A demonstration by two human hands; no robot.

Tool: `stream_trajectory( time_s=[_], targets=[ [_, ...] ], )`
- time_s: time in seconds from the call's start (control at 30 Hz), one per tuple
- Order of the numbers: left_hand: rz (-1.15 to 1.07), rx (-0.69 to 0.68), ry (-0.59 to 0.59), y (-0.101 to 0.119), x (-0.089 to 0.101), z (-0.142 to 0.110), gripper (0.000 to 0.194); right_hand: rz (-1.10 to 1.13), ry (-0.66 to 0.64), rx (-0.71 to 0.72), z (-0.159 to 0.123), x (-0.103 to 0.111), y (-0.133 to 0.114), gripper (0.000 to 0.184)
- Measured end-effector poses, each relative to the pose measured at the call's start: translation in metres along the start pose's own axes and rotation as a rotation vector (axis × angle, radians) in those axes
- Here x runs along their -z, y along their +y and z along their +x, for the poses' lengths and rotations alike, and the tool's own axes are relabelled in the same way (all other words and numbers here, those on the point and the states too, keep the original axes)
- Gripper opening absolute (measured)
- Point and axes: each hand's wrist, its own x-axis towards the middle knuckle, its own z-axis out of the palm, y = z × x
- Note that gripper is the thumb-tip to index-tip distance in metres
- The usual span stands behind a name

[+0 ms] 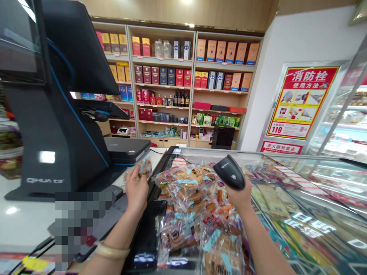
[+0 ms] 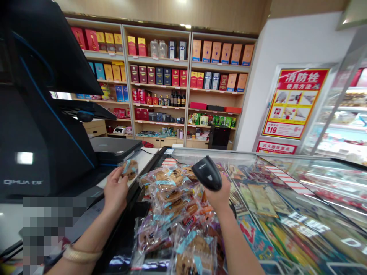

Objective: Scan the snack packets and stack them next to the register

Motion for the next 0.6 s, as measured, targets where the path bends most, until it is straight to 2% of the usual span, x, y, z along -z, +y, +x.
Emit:
stream_trajectory(
  time_s=[0.1,0.2,0.3,0.43,0.53,0.6],
  targets=[
    [0.123,-0.162,-0.017,0.012,0.005,-0.002,0.032,0.004,0.004,-0.018,0.000,0.000,0.000,0.019],
    [0.108,-0.316,-0.012,0.029,0.010,-0.006,0.052,-0.009,0.009,0.012,0.001,0.002,-0.001,0.022],
    [0.069,-0.496,0.032,0.045,0.013,-0.012,0.072,-0.024,-0.040,0.126,0.004,0.005,-0.007,0.025],
    [0.037,-0.761,0.038,0.057,0.012,-0.028,0.078,-0.009,-0.142,0.351,0.008,0.009,-0.024,0.026],
    [0.001,-0.847,-0.049,0.059,0.011,-0.044,0.079,-0.015,-0.245,0.436,0.009,0.011,-0.038,0.020],
    [0.013,-0.842,-0.099,0.060,0.011,-0.053,0.080,-0.033,-0.337,0.463,0.010,0.011,-0.045,0.021]
  ],
)
